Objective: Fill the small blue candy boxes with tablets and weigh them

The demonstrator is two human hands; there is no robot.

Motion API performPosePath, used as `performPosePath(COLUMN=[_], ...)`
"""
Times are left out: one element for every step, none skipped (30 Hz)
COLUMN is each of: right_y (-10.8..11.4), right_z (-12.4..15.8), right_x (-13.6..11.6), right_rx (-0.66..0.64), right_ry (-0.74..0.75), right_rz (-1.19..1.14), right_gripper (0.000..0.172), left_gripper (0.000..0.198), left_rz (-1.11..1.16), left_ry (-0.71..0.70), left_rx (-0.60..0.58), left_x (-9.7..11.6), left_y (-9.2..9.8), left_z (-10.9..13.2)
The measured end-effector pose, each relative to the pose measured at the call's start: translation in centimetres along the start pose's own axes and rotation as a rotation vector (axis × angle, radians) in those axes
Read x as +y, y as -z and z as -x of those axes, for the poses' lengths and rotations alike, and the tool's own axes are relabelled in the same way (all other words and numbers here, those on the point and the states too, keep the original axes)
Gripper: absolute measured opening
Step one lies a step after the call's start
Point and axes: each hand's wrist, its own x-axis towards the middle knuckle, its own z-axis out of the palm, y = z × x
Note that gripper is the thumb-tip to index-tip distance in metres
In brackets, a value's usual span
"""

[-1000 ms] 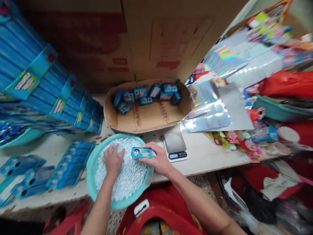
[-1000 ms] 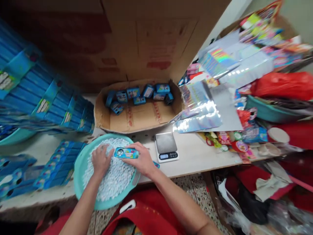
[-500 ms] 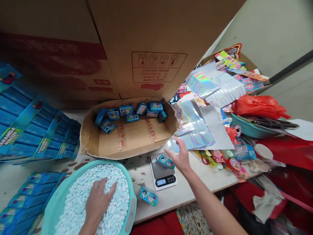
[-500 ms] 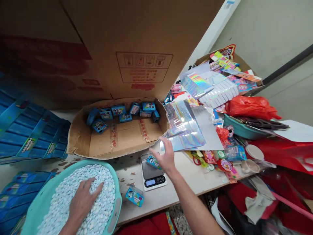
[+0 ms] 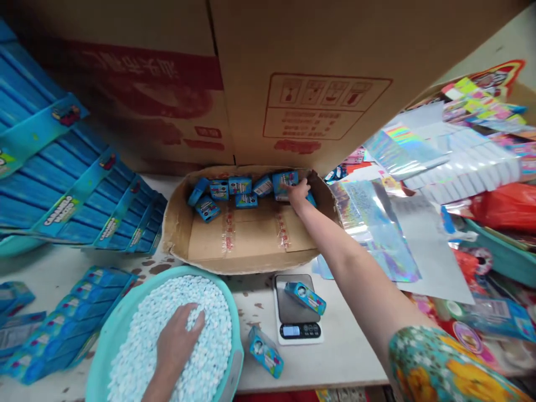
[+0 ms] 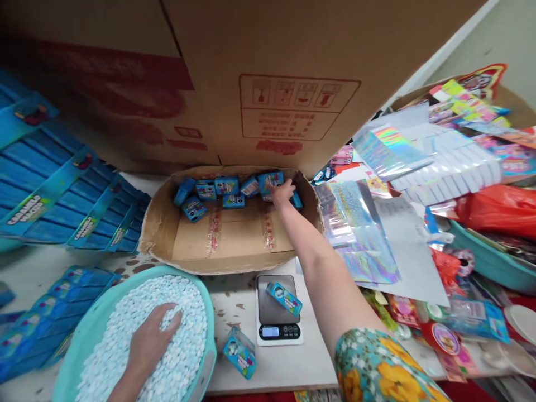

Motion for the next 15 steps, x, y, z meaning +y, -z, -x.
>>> performPosePath(right_y=[-0.5, -0.9, -1.2, -1.3, -1.3, -1.1, -0.6, 0.0, 0.9, 1.9, 3.1, 4.3, 5.5, 6.5, 7.2], right_z=[0.6, 1.4, 2.3, 3.5, 4.7, 6.1, 7.6, 9.1, 10.6, 12.2, 13.7, 15.3, 16.9, 18.4, 20.0], right_x=[-0.1, -0.4, -0.6, -1.0, -1.3, -1.6, -1.8, -2.1, -2.3, -2.5, -2.6, -2.7, -2.8, -2.9, -2.9], right_rx=[-0.013, -0.040, -0.073, -0.114, -0.159, -0.210, -0.264, -0.322, -0.376, -0.423, -0.459, -0.482, -0.493, -0.502, -0.510], right_ry=[0.025, 0.060, 0.098, 0.135, 0.171, 0.205, 0.236, 0.264, 0.285, 0.298, 0.302, 0.298, 0.282, 0.249, 0.198], right_rz=[0.008, 0.010, 0.010, 0.008, 0.000, -0.022, -0.056, -0.099, -0.142, -0.175, -0.211, -0.262, -0.338, -0.447, -0.570], right_gripper=[0.054, 0.053, 0.049, 0.045, 0.042, 0.041, 0.041, 0.041, 0.041, 0.042, 0.045, 0.048, 0.050, 0.052, 0.053], left_gripper=[0.032, 0.032, 0.032, 0.032, 0.031, 0.030, 0.029, 0.028, 0.028, 0.028, 0.029, 0.030, 0.031, 0.032, 0.032], left_rz=[0.011, 0.029, 0.054, 0.086, 0.123, 0.168, 0.226, 0.302, 0.404, 0.534, 0.690, 0.868, 1.051, 1.223, 1.361], left_ry=[0.011, 0.025, 0.039, 0.054, 0.076, 0.107, 0.147, 0.200, 0.256, 0.315, 0.373, 0.428, 0.480, 0.534, 0.599], left_rx=[-0.011, -0.021, -0.032, -0.045, -0.060, -0.072, -0.088, -0.104, -0.127, -0.149, -0.177, -0.204, -0.230, -0.251, -0.272], left_x=[0.1, 0.2, 0.2, 0.2, 0.2, 0.2, 0.1, 0.1, 0.1, 0.1, 0.0, 0.0, -0.1, -0.2, -0.3], left_y=[0.1, 0.2, 0.2, 0.4, 0.6, 0.9, 1.4, 2.0, 2.7, 3.5, 4.4, 5.2, 5.9, 6.5, 6.8], left_z=[0.0, 0.0, -0.1, -0.3, -0.5, -0.7, -0.9, -1.0, -1.1, -1.0, -0.9, -0.8, -0.6, -0.5, -0.5])
